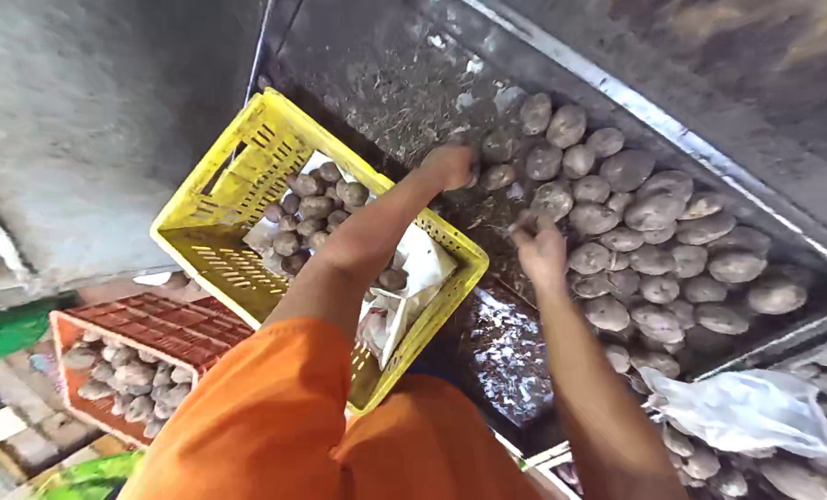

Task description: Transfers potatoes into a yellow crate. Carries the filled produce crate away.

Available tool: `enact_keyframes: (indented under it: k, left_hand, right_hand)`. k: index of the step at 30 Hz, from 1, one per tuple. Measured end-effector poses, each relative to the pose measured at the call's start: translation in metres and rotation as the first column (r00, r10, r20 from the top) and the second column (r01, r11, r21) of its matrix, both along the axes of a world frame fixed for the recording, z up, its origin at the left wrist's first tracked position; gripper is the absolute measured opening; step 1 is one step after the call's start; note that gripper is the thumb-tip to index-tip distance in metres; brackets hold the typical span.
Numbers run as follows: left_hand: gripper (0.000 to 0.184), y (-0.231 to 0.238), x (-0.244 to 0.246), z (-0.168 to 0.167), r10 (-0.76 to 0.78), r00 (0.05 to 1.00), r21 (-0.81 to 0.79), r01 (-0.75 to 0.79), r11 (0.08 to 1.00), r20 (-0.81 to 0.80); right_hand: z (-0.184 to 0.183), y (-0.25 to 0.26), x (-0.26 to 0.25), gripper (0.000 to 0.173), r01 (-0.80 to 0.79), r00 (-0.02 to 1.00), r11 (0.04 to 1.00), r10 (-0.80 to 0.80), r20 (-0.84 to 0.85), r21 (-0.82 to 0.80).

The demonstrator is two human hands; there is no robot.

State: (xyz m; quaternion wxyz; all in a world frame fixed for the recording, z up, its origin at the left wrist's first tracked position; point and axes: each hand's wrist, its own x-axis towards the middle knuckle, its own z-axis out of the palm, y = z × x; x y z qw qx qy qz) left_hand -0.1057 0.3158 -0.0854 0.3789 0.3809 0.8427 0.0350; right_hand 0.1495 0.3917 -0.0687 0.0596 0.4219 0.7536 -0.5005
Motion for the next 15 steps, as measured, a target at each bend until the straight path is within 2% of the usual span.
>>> enact_keyframes:
  k: [2, 4, 7, 9, 11, 12, 13, 15]
  left_hand:
    - [0.042, -0.002, -0.005, 0.010, 0.003, 0.999, -0.007, -0.004, 1.000, -0.041]
    - [0.033, -0.026, -0.010, 0.036, 0.111, 0.994, 0.137, -0.108, 0.985, -0.014]
    - [0.035, -0.098, 0.002, 0.059, 0.195, 0.973, 0.232, -0.219, 0.948, 0.123]
    - [0.035, -0.148, 0.016, 0.052, 0.199, 0.977, 0.227, -0.212, 0.951, 0.081]
    - [0.035, -0.180, 0.028, 0.033, 0.139, 0.990, 0.126, -0.139, 0.982, 0.008]
    - [0.035, -0.192, 0.037, 0.019, 0.096, 0.995, 0.027, -0.095, 0.995, -0.022]
    - [0.034, -0.199, 0.043, 0.003, 0.056, 0.998, -0.113, -0.056, 0.992, -0.008]
    - [0.038, -0.203, 0.049, -0.029, -0.024, 0.998, -0.379, 0.047, 0.924, 0.064]
  right_hand:
    - [-0.004, 0.009, -0.020, 0.039, -0.146, 0.989, 0.988, 0.144, 0.042, 0.050]
    - [0.000, 0.010, -0.030, 0.036, -0.181, 0.983, 0.983, 0.182, -0.036, 0.032]
    - [0.009, -0.009, -0.026, 0.029, -0.095, 0.950, 0.995, 0.082, -0.300, -0.030]
    - [0.008, -0.033, -0.024, 0.024, -0.063, 0.902, 0.993, 0.014, -0.432, -0.099]
    - [-0.003, -0.048, -0.028, 0.021, -0.044, 0.871, 0.995, -0.006, -0.490, -0.090]
    - [-0.011, -0.050, -0.029, 0.021, -0.020, 0.871, 0.998, -0.011, -0.490, -0.058]
    - [-0.019, -0.048, -0.033, 0.021, 0.011, 0.878, 1.000, -0.016, -0.479, -0.014]
    - [-0.033, -0.029, -0.046, 0.026, 0.046, 0.915, 0.989, 0.015, -0.403, 0.142]
